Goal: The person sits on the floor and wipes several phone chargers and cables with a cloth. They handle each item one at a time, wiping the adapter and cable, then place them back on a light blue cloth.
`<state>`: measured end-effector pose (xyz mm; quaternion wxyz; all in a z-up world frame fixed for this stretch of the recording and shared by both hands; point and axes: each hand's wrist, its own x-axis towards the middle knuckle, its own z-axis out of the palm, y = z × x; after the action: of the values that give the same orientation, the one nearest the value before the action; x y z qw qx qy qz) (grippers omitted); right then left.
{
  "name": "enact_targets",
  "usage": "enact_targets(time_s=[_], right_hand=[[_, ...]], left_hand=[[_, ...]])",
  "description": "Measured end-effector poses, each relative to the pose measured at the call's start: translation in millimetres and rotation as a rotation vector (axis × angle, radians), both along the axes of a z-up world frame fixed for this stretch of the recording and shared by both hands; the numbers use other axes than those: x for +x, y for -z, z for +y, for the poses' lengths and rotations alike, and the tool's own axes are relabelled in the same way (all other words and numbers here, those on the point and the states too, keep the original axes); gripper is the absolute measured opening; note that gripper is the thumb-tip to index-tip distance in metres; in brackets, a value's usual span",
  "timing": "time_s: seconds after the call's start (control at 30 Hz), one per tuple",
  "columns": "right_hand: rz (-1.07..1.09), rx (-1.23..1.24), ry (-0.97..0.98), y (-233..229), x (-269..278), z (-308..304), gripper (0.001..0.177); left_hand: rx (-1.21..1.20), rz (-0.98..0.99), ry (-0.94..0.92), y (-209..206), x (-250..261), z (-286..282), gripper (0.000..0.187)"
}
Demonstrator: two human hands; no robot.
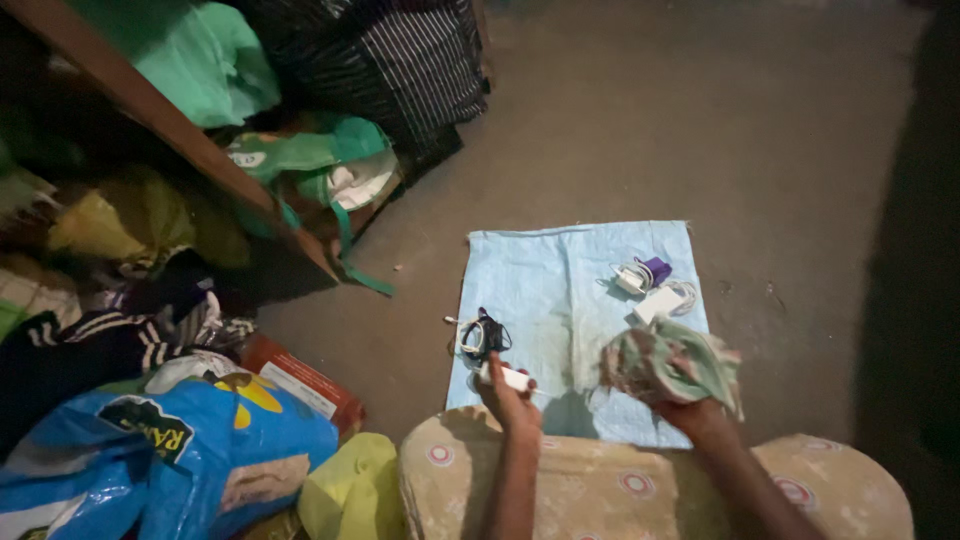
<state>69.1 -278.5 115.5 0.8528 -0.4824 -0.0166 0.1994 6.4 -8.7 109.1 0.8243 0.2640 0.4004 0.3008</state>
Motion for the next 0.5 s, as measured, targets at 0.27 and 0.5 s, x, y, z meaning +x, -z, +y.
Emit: enact_targets(time_s=[0.27,0.5], right_hand=[[-0.108,0.026,-0.178,-35.5,-37.8,43.4,0.063],[-0.152,-0.203,-0.242,-29.1,-84.0,86.0,0.062]], left_hand=[[-0.035,-0.018,0.050,-16.9,-4.7,-32.0,0.037],[0.082,-0.164,0.052,-11.4,-0.3,-75.3,0.036]])
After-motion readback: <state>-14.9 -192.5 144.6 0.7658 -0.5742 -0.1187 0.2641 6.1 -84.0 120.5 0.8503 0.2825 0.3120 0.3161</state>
